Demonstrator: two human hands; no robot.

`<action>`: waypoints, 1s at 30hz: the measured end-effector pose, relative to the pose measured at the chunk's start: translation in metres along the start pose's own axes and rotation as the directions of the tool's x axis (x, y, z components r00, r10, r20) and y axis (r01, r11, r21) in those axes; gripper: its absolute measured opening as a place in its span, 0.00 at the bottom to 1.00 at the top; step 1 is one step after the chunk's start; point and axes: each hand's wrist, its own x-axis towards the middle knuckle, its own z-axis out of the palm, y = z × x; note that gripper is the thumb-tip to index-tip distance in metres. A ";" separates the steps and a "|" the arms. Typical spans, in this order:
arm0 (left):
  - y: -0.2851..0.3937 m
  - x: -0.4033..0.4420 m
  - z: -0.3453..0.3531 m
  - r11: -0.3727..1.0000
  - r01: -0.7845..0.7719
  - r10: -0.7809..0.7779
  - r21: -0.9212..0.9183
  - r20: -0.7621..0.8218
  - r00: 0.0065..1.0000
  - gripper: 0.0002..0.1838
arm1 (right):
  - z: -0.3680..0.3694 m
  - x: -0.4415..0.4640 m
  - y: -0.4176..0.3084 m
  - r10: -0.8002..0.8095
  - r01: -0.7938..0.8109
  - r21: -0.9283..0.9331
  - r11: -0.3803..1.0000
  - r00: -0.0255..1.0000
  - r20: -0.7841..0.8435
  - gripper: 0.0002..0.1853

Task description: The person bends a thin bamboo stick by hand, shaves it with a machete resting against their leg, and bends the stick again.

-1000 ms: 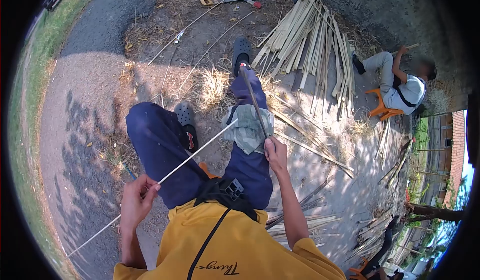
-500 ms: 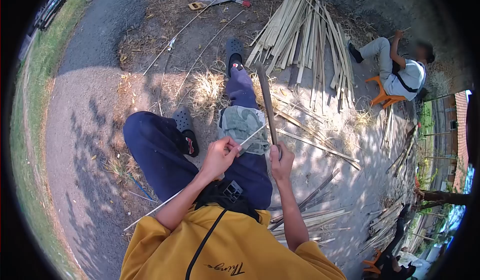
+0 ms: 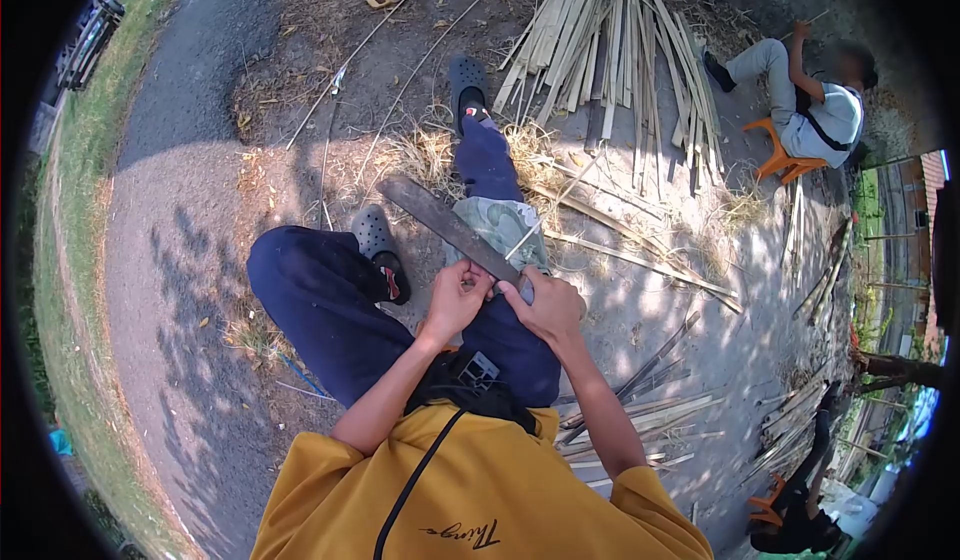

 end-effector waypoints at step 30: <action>0.069 -0.162 -0.148 0.801 0.567 -0.547 -0.191 0.149 0.824 0.06 | 0.006 0.009 0.009 0.067 -0.065 0.125 0.990 0.998 -0.009 0.27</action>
